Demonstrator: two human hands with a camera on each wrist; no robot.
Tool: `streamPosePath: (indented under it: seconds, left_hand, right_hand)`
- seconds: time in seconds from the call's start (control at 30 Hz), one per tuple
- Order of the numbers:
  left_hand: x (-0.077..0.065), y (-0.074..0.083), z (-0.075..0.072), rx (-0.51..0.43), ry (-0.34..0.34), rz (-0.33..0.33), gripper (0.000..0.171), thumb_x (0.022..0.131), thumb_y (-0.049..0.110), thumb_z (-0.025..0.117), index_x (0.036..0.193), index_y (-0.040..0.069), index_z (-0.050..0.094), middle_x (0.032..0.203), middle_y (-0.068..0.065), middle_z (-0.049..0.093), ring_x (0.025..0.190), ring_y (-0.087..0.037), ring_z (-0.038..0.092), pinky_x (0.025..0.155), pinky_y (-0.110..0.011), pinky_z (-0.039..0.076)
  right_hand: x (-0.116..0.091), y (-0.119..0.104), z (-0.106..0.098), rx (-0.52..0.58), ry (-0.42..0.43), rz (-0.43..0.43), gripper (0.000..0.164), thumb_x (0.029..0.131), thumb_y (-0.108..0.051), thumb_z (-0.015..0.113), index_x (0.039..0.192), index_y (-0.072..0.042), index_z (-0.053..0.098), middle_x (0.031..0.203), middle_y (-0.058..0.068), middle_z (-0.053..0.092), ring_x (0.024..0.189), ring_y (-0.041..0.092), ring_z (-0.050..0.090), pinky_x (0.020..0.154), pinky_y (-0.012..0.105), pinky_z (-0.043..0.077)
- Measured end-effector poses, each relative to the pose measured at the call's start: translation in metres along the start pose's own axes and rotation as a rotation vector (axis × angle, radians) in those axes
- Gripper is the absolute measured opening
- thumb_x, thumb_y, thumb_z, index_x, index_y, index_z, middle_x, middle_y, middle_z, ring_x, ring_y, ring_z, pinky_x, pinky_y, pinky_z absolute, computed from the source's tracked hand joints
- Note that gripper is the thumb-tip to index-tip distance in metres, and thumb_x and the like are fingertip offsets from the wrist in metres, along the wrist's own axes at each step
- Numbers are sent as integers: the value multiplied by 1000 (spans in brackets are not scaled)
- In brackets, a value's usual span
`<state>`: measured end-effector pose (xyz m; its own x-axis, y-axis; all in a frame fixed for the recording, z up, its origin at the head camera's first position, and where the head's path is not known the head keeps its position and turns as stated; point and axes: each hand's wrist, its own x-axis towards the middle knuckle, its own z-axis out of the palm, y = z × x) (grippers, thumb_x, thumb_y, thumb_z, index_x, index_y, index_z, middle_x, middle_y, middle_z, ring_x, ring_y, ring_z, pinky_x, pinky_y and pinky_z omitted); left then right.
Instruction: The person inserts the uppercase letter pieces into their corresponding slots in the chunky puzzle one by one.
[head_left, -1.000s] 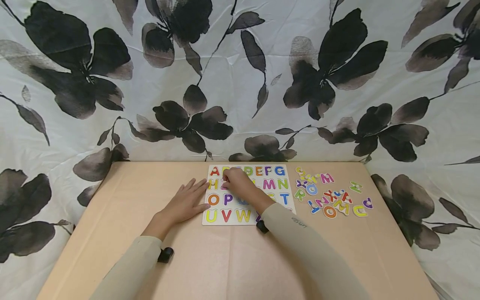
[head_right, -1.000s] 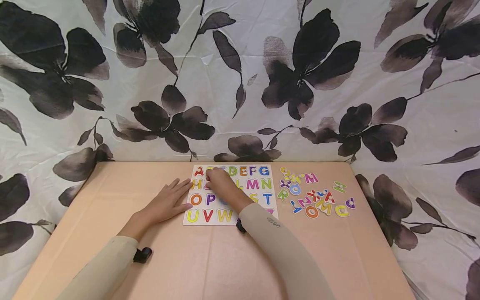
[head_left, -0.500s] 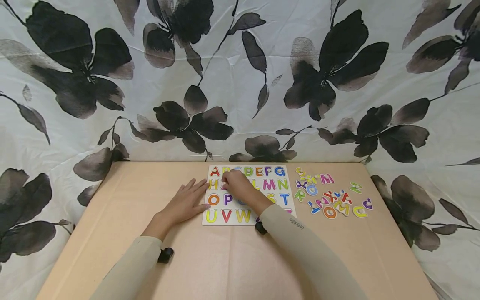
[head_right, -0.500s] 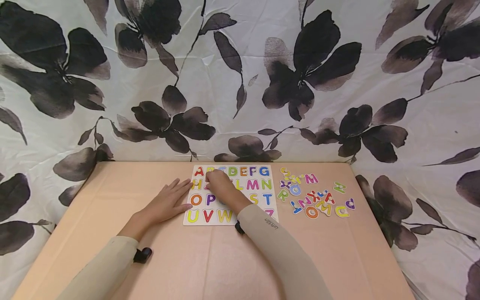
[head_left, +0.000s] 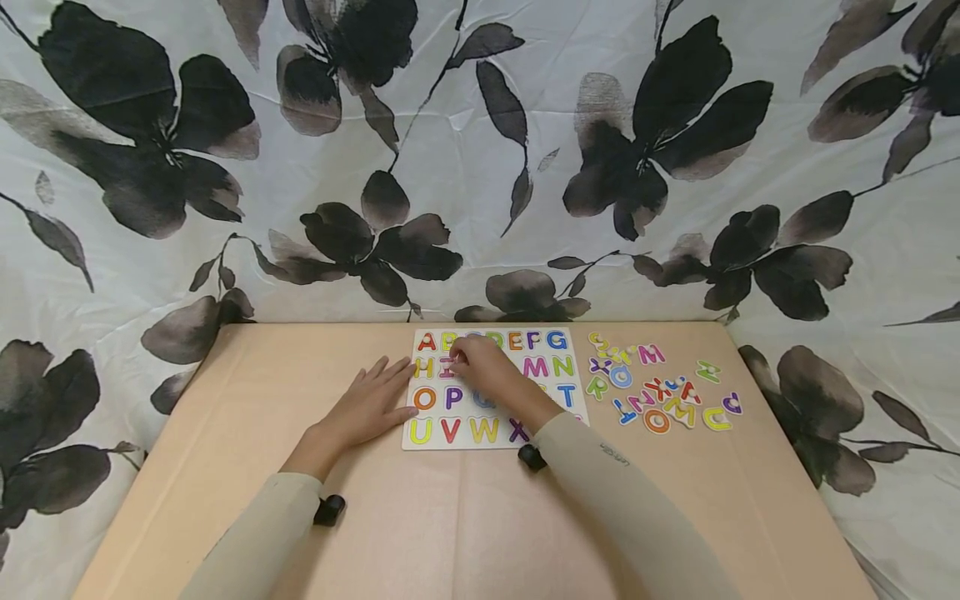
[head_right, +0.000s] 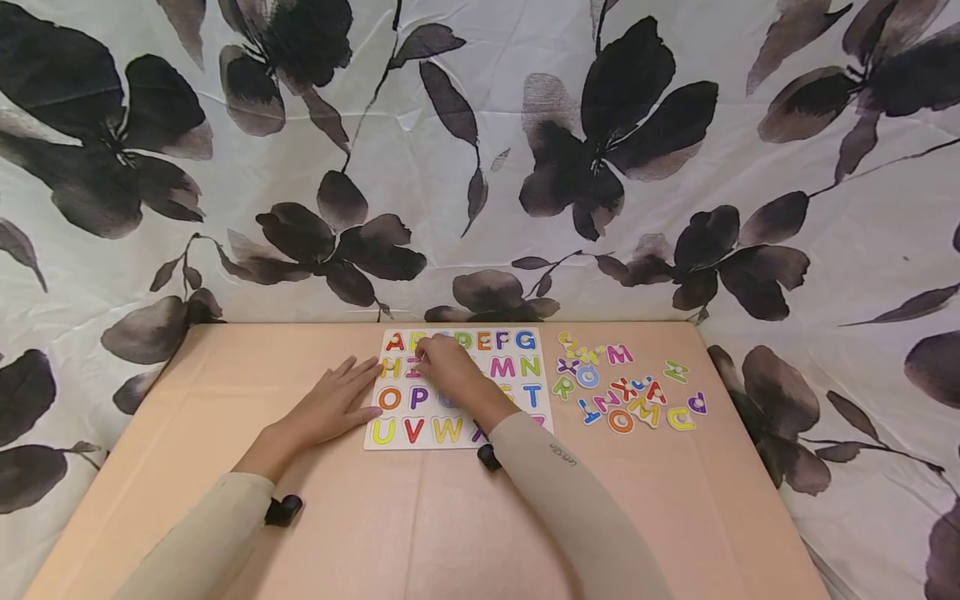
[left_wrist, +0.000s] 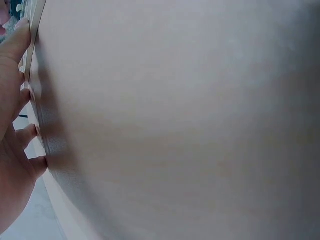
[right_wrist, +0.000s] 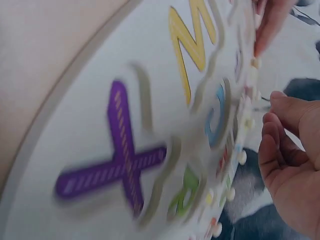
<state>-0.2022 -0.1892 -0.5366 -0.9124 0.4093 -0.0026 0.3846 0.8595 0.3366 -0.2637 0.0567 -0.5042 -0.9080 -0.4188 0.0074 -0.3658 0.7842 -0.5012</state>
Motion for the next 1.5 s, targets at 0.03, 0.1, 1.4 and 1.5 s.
streamPosePath:
  seconds: [0.03, 0.1, 1.4, 1.5]
  left_hand:
    - [0, 0, -1, -2, -2, -1, 79, 97, 51, 67, 161, 14, 39, 169, -9, 33, 156, -46, 21, 121, -74, 19]
    - [0, 1, -1, -2, -3, -2, 79, 97, 51, 67, 161, 14, 39, 169, -9, 33, 156, -46, 21, 121, -74, 19]
    - [1, 2, 0, 1, 2, -3, 79, 97, 51, 67, 161, 14, 39, 169, -8, 32, 157, -46, 21, 121, -73, 19]
    - [1, 2, -1, -3, 6, -1, 79, 97, 50, 68, 161, 14, 39, 169, -9, 33, 156, -47, 21, 121, -73, 19]
  right_hand:
    - [-3, 3, -4, 11, 10, -12, 15, 98, -21, 72, 111, -13, 74, 92, -2, 61, 83, 13, 57, 72, 23, 51]
    - [-10, 9, -12, 42, 23, -30, 16, 98, -19, 72, 113, -12, 74, 92, -2, 63, 84, 14, 57, 75, 24, 52]
    - [-170, 236, -141, -61, 152, 305, 29, 100, -19, 70, 119, 2, 69, 105, 18, 67, 95, 32, 62, 80, 45, 55]
    - [-174, 246, -141, -76, 150, 343, 31, 99, -19, 71, 118, 6, 67, 102, 20, 67, 93, 34, 61, 82, 48, 56]
